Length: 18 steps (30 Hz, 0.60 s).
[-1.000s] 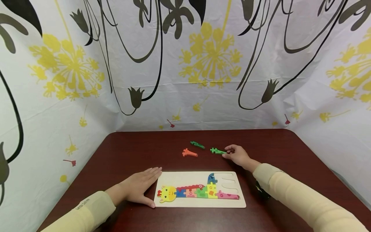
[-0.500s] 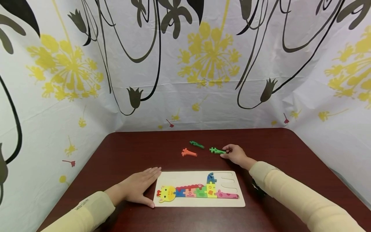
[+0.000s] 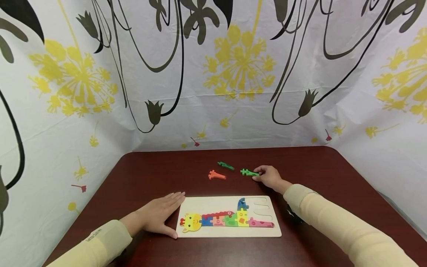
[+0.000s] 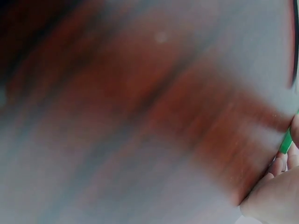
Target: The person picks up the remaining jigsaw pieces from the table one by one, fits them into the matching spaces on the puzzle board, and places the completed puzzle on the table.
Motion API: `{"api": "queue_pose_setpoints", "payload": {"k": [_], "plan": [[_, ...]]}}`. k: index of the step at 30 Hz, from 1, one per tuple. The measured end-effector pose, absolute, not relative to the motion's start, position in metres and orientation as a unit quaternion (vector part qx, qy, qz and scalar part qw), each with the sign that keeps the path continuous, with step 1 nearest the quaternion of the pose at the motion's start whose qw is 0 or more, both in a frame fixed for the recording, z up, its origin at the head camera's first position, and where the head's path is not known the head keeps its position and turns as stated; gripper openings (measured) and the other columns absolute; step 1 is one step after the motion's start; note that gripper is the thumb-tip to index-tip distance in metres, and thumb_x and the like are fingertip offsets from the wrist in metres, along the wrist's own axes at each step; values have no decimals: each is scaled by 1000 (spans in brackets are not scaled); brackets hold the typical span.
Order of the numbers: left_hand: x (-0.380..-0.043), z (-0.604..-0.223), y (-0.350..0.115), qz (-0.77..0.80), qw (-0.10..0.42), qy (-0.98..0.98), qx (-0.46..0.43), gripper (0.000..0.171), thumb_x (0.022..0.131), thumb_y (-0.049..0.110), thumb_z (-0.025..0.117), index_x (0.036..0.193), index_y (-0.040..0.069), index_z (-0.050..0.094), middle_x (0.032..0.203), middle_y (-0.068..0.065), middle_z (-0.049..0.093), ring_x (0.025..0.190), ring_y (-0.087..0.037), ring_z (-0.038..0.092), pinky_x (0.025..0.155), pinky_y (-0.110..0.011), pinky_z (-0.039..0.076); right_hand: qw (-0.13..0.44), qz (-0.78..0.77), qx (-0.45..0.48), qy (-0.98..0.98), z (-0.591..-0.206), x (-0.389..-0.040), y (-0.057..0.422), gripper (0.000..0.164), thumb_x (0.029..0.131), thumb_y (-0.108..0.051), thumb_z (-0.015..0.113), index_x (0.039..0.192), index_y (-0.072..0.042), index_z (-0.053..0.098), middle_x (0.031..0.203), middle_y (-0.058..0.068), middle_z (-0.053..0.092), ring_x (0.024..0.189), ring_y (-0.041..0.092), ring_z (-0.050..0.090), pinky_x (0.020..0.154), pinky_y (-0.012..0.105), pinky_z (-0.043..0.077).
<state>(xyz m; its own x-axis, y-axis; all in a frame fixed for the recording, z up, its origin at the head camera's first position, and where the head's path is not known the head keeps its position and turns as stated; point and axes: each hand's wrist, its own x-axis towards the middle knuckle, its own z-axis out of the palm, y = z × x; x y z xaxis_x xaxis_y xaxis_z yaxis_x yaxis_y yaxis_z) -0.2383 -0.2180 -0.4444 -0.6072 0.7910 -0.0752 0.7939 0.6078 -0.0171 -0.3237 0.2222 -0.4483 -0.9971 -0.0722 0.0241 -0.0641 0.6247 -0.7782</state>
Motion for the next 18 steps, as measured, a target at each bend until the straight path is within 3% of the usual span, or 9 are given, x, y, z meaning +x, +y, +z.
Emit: {"api": "queue_pose_setpoints", "payload": {"k": [18], "plan": [[-238, -444, -218, -18, 35, 896, 442, 116, 77, 85, 42, 154, 2, 20, 160, -12, 17, 146, -26, 16, 115, -41, 23, 0, -420, -31, 907, -448, -324, 220, 19, 91, -7, 69, 108, 1, 69, 97, 11, 61, 83, 25, 54, 70, 36, 47]]}}
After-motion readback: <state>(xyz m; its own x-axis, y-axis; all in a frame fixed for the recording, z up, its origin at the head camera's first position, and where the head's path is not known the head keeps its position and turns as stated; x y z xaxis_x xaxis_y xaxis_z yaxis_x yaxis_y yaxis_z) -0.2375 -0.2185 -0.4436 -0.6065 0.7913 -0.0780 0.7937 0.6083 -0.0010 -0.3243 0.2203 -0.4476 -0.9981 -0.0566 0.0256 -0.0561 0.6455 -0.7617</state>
